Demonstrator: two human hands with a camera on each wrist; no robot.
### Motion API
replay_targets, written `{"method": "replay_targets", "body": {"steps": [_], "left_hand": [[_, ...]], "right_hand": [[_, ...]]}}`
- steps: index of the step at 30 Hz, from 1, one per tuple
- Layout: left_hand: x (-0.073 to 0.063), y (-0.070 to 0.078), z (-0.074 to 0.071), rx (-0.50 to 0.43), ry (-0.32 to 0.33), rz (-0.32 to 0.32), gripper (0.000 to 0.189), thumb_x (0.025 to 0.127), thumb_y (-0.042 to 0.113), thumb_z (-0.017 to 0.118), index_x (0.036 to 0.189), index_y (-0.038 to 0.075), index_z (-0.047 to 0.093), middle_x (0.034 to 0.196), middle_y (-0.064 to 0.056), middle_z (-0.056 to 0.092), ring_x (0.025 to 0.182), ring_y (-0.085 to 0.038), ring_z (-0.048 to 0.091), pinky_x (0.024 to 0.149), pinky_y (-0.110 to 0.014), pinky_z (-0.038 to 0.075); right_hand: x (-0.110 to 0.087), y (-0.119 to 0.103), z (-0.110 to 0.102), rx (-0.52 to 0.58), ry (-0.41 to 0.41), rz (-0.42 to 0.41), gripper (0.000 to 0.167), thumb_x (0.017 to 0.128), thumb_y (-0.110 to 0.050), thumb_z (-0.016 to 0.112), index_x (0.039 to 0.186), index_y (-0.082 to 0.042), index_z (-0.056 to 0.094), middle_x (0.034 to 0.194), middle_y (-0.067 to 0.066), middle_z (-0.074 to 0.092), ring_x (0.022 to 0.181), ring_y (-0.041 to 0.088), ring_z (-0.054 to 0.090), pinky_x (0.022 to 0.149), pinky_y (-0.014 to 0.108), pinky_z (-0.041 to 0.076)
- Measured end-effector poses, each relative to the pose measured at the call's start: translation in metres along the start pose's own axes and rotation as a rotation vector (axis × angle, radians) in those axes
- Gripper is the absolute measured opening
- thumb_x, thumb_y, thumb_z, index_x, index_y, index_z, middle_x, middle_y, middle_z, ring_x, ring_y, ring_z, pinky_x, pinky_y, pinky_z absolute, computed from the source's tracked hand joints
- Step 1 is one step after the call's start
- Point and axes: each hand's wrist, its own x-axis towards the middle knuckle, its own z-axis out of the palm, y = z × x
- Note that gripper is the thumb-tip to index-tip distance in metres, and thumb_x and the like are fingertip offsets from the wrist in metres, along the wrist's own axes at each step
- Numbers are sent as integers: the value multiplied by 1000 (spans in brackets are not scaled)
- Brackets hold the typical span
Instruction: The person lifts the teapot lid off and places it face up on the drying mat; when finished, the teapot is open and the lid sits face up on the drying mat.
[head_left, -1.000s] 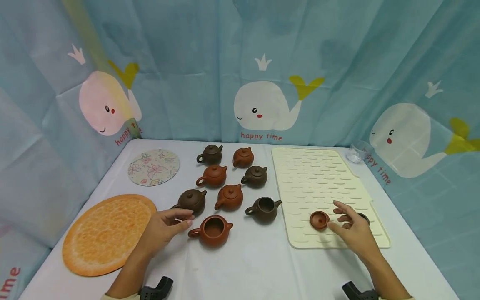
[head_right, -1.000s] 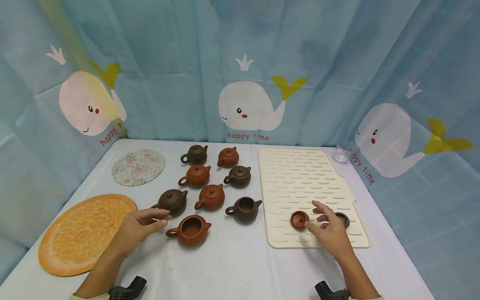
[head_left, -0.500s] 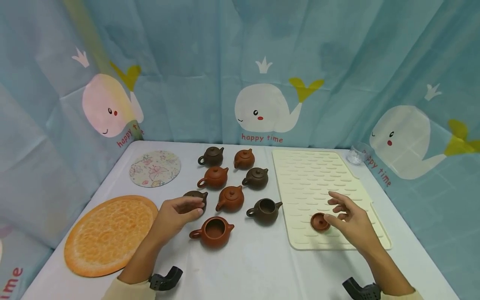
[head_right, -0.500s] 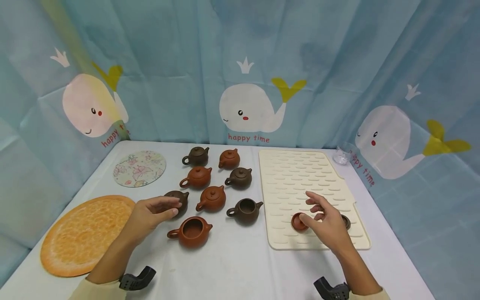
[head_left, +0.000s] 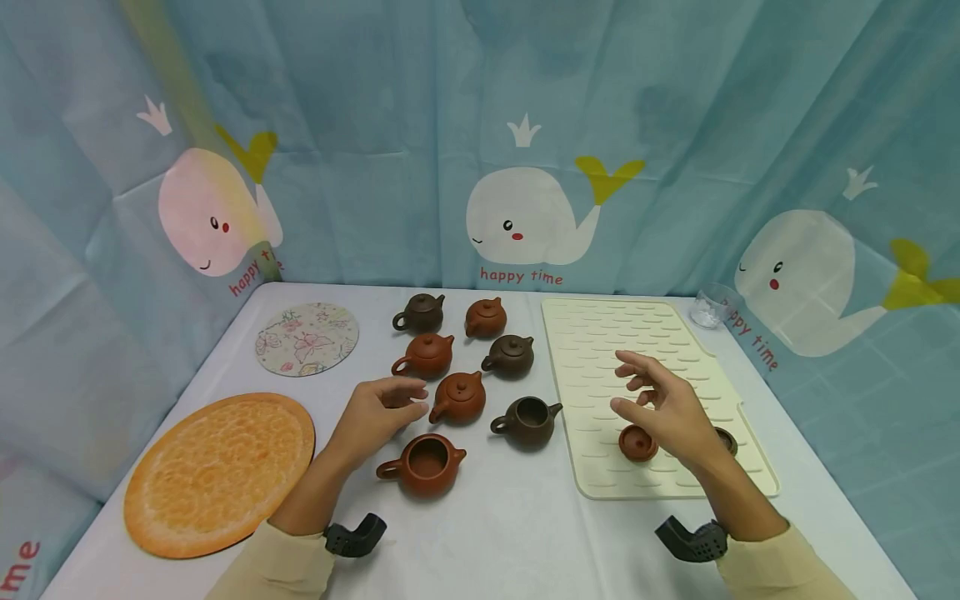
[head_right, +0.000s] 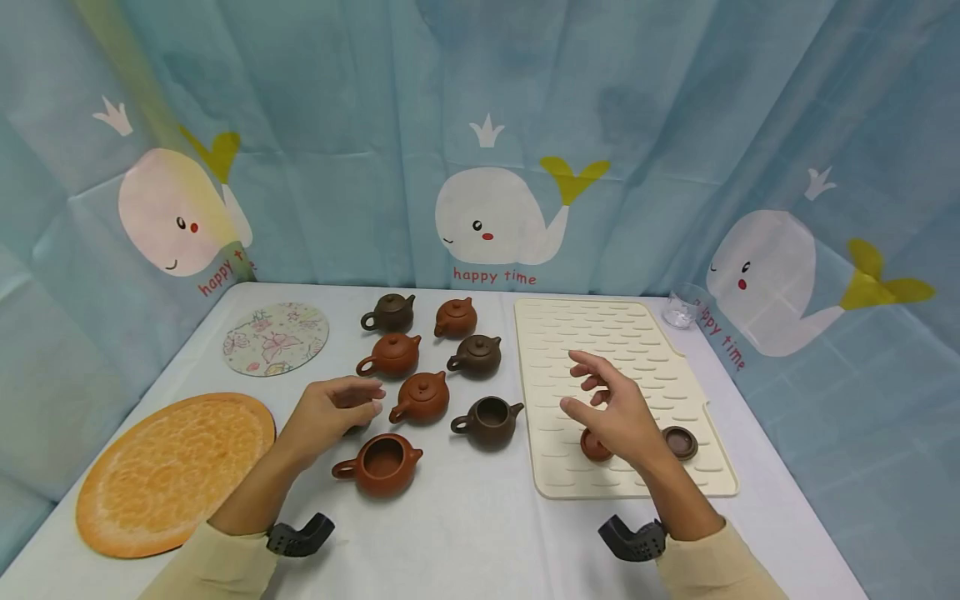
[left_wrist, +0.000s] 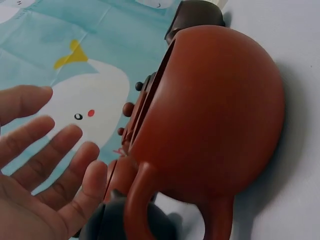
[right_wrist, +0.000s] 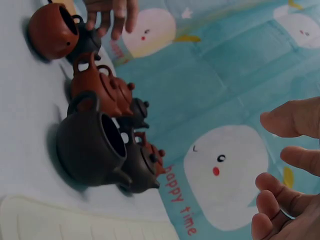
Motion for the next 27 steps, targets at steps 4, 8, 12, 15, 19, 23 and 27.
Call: {"method": "replay_targets", "body": {"steps": [4,8,12,15,19,23,27], "left_hand": [[6,0,7,26,32,-52,31,85,10,74,115,8,68,105,-7,68,94,-25,63,74,-34,51],[11,2,12,52,51,-112,32,84,11,74,115,6,69,107,-8,68,85,-26,63,69,-33,50],[15,0,17,78,57,-196,35,84,12,75,117,6,68,109,-9,66,78,-27,64,66,-32,50],[17,-1,21,92,47,-246,37,83,11,76,119,5,68,108,-10,66,77,-26,64,66,-32,52],[18,-1,27,122,43,-284,37,83,10,76,119,6,68,96,-7,69,75,-23,66,64,-31,52],[20,-3,30,166,34,-304,35,82,11,77,115,7,70,89,-4,69,72,-19,65,64,-32,51],[20,-8,33,206,39,-311,30,82,12,77,111,9,73,104,-7,66,86,-20,61,77,-39,50]], "right_hand": [[9,-4,7,50,-31,-9,56,87,-3,71,138,-9,50,115,11,57,96,22,47,75,22,42],[19,-6,16,57,-51,2,57,86,-1,70,139,-8,49,116,11,57,97,24,47,76,23,42],[31,-8,27,66,-84,9,58,85,3,69,139,-3,48,117,16,56,98,29,46,77,29,42],[38,-8,35,60,-102,6,57,86,0,70,138,-6,49,116,14,57,98,27,48,78,32,43],[45,-7,46,77,-118,-4,55,85,-7,73,136,-12,53,114,8,59,96,24,49,79,35,43],[53,-11,59,110,-136,-8,54,84,-7,73,135,-12,55,112,9,60,96,25,49,79,37,43],[61,-22,72,124,-164,-13,51,84,-1,70,133,-3,55,111,14,59,96,29,50,77,40,43]]}}
